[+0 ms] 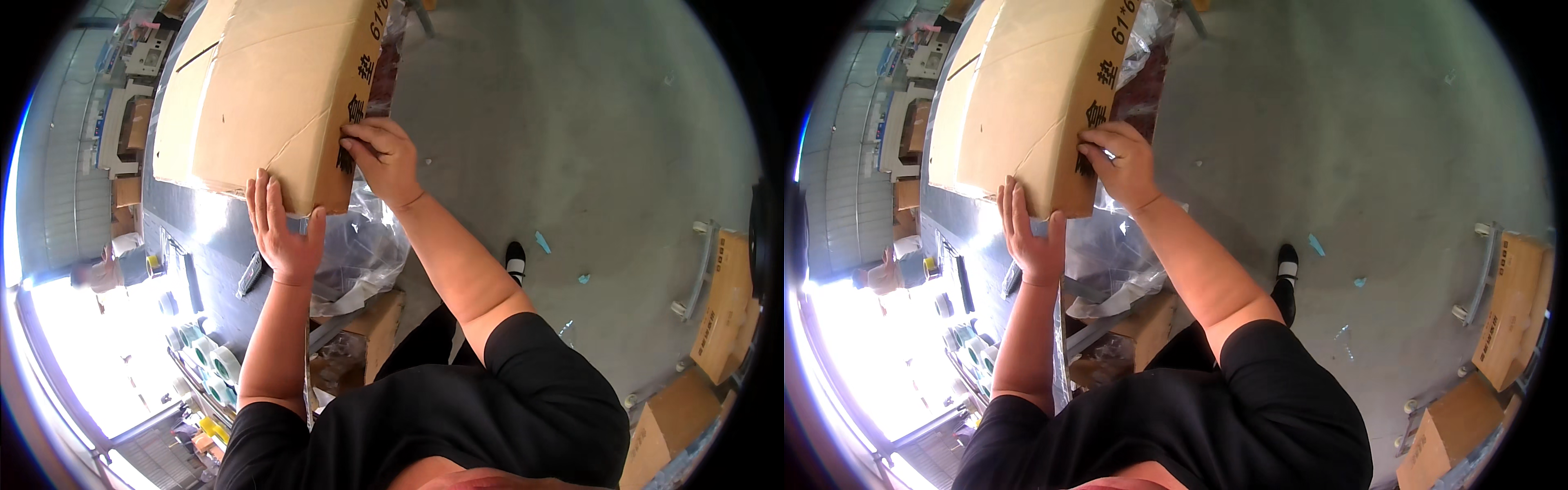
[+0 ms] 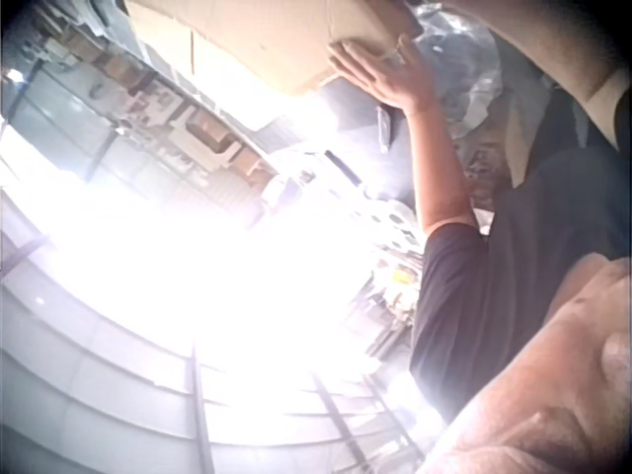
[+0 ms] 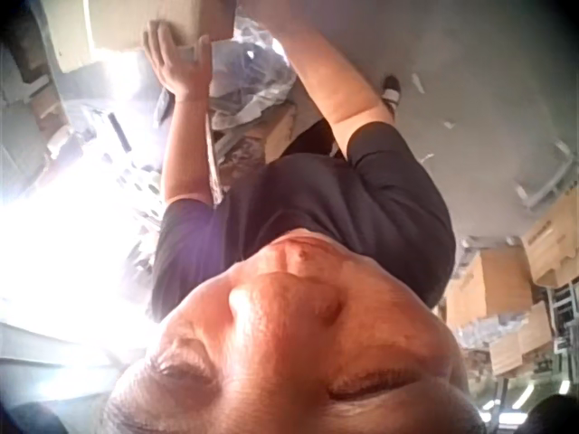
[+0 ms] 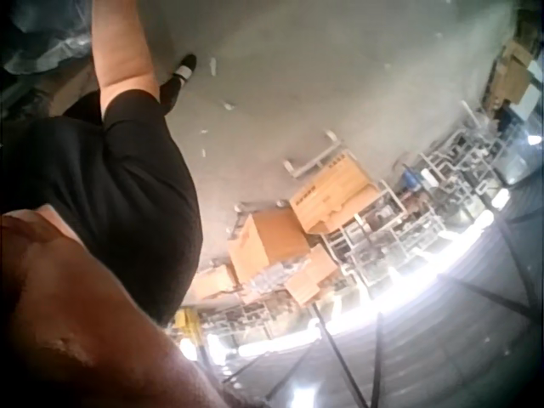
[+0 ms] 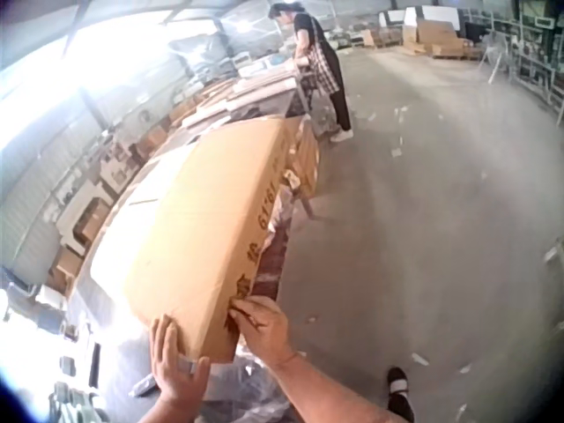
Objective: The person picks up a utility knife from a cart, uses it to cut through tape on a large cardboard box on a workbench, and then uses their hands to peel away tape and open the box flaps.
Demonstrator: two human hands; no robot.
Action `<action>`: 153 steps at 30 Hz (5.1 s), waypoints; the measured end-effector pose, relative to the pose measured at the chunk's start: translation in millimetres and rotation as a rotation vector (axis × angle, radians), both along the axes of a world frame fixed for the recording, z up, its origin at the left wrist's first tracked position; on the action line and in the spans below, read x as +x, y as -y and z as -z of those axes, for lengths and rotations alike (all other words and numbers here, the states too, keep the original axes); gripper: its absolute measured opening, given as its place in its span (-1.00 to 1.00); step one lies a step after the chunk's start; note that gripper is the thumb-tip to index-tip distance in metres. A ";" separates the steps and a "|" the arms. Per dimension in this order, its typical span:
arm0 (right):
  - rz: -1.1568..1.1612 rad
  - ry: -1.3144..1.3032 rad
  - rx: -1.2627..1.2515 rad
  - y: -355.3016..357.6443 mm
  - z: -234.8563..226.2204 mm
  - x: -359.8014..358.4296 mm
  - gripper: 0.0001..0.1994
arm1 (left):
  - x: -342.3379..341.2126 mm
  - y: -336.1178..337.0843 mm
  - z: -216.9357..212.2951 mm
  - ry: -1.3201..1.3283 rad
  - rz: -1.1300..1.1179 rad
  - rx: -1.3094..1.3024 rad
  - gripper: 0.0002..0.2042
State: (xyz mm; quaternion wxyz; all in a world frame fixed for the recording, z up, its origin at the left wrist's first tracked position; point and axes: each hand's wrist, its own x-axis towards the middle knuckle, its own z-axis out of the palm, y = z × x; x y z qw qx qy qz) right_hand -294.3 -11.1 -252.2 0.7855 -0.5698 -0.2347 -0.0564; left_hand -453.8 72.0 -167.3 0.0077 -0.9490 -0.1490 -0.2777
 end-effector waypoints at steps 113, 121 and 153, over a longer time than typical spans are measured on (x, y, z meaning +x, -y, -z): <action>-0.541 0.079 -0.611 50.5 5.7 34.1 -0.83 | 0.2 -2.7 6.2 0.005 0.042 -0.022 -0.31; -1.007 -0.983 0.314 61.6 24.5 3.8 -0.82 | 11.4 -1.5 -34.9 -0.128 0.025 0.153 -0.34; 0.120 0.576 -0.630 40.1 -34.1 -26.4 -0.89 | 45.9 -13.0 -38.9 -0.239 0.218 -0.033 -0.32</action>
